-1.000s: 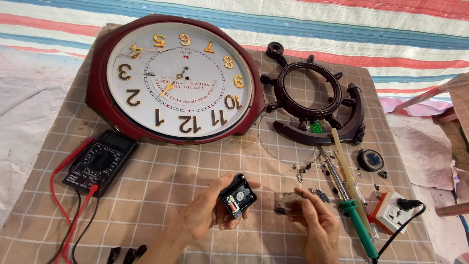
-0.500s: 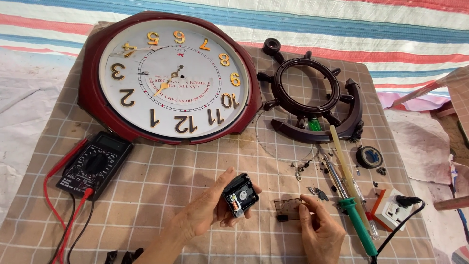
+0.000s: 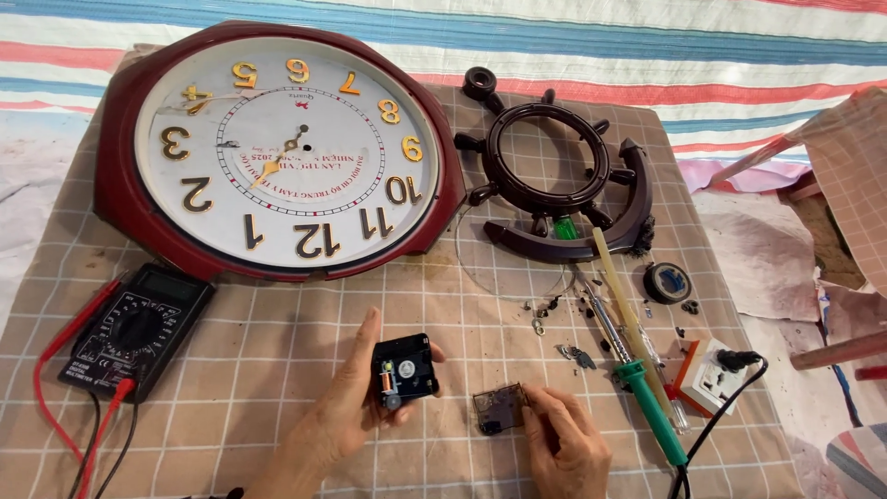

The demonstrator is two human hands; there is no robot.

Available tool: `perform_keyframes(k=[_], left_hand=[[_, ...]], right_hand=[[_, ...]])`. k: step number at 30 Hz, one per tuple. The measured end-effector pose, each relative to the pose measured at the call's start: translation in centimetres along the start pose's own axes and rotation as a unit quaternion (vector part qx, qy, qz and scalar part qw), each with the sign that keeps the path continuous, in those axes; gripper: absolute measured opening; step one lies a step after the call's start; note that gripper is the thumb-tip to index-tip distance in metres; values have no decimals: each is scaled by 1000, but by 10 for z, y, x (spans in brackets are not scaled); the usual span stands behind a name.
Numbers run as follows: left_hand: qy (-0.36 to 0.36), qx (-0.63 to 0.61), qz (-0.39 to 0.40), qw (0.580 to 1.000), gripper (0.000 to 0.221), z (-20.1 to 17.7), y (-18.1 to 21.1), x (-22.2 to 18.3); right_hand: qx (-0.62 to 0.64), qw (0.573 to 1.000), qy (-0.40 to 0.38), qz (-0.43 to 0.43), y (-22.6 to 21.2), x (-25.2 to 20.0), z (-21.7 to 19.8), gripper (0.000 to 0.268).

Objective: Disassembling a wall clock to inspect or repair the internal mechanism and electronics

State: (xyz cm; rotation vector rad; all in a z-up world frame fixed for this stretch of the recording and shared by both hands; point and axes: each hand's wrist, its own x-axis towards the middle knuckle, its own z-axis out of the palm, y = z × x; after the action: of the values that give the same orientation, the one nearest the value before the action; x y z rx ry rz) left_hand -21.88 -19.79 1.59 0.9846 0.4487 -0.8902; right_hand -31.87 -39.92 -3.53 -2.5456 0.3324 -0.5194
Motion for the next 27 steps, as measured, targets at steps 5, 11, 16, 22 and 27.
perform_keyframes(k=[5,11,16,22,27], left_hand=[[-15,-5,32,999,79,-6,-3,8],[-14,0,35,999,86,-13,-7,12],[6,-50,17,999,82,-10,-7,13],[11,-48,14,999,85,-11,-9,17],[9,-54,17,998,88,-13,-10,17]], right_hand=[[18,999,30,16,3,-8,-8,25],[-10,996,49,77,27,-14,-37,24],[69,960,198,185,43,-23,-48,14],[-60,971,180,145,50,-21,-70,16],[-131,971,192,58,37,-12,-65,13]])
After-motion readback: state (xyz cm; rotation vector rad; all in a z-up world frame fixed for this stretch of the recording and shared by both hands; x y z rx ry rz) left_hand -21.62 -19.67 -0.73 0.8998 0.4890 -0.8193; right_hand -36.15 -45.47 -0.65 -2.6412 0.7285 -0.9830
